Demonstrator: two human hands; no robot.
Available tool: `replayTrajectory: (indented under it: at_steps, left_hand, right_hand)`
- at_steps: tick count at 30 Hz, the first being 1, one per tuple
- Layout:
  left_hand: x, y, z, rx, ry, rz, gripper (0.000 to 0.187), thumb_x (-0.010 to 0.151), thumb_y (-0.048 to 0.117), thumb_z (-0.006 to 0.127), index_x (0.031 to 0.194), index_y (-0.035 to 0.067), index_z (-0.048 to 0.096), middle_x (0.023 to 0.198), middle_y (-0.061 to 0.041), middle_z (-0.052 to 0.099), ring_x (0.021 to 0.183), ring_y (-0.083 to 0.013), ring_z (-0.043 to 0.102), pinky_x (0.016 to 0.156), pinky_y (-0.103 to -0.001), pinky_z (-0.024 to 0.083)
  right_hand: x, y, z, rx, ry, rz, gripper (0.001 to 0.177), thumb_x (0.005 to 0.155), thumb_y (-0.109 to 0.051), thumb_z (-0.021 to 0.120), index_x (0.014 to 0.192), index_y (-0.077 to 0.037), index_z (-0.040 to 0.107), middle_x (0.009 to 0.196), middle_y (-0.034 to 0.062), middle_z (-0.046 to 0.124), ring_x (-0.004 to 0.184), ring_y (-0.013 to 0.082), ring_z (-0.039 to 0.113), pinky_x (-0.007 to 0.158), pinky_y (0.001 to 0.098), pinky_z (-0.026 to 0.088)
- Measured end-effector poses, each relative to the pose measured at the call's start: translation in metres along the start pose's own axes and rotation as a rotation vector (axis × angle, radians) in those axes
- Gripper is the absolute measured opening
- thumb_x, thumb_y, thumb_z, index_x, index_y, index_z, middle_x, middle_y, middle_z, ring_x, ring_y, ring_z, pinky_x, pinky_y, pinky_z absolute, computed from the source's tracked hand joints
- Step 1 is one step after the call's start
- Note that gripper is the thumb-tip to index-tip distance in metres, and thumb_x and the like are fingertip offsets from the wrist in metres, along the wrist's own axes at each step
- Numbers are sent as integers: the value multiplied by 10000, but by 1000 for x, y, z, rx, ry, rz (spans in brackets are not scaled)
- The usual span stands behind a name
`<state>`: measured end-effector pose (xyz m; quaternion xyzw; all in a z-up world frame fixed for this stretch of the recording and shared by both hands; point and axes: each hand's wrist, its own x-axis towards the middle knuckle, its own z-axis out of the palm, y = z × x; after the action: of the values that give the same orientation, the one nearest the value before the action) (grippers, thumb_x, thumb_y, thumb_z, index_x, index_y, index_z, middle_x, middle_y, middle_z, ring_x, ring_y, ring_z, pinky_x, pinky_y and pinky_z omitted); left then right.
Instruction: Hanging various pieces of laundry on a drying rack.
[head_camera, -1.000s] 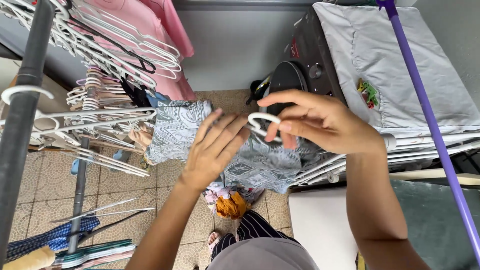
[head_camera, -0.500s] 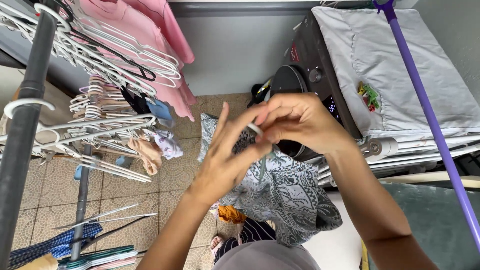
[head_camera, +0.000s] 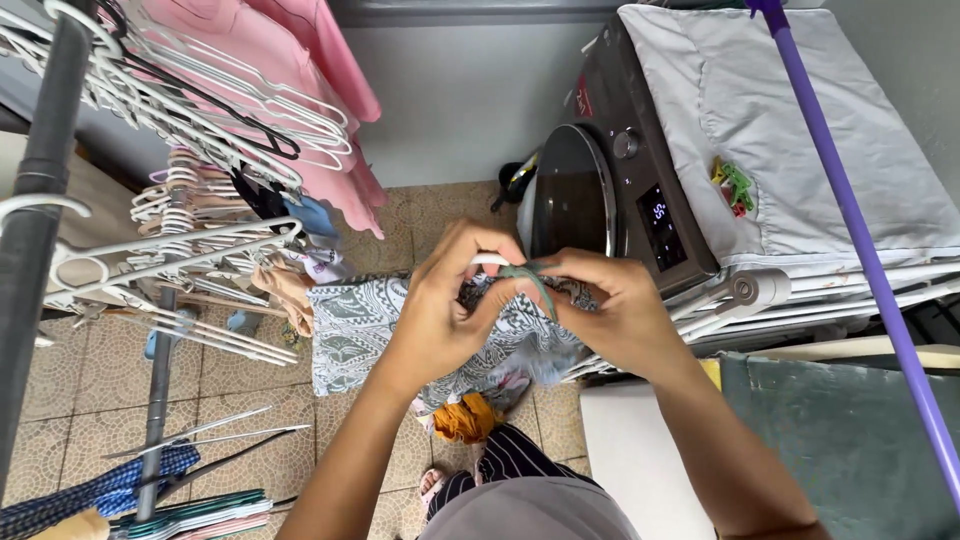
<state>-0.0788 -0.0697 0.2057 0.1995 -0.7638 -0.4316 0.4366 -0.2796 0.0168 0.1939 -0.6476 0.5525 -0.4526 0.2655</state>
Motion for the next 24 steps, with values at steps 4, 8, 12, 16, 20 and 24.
replayTrajectory:
  at_steps: [4,8,12,16,20,24]
  left_hand:
    - [-4,-3,-2,-132,-46,-83,183,952,44,748,1098,43,636,1007,-22,679,938,-84,655,806,-271,560]
    - [3,-1,-8,-279,-118,-131,93,1037,96,649,1094,34,610,971,-6,657,929,-56,616,830,-247,532]
    - [1,3,-11,-291,-100,-162,169,1126,199,506,1116,35,547,948,3,587,904,-61,531,829,-230,453]
    - [2,-1,-11,-325,-90,-149,166,1135,213,492,1127,49,524,950,6,569,918,-65,527,857,-230,454]
    - [-5,-8,-9,-530,-59,-264,144,1129,211,494,1196,84,483,950,5,558,906,-64,516,876,-241,469]
    - [-11,-24,-2,-702,55,-273,180,1124,202,518,1247,101,435,958,-12,554,908,-78,518,889,-260,472]
  right_hand:
    - [14,8,-5,-22,-94,-199,273,906,94,681,1166,14,695,1054,75,741,990,97,718,848,242,580]
    - [17,30,-9,88,-131,-53,186,894,65,673,1068,15,716,926,54,717,791,95,649,620,232,480]
    - [30,4,-8,73,-76,-268,121,956,35,718,1077,27,710,983,68,667,824,123,601,691,250,467]
    - [33,-1,-2,108,-32,-356,156,929,43,735,1083,22,721,1066,94,614,934,161,588,747,287,474]
    - [34,2,2,325,25,-152,250,861,41,812,1100,19,742,1029,77,699,943,133,641,828,271,530]
    - [20,-16,22,169,165,81,201,883,12,782,1084,2,771,990,81,785,890,111,708,768,232,571]
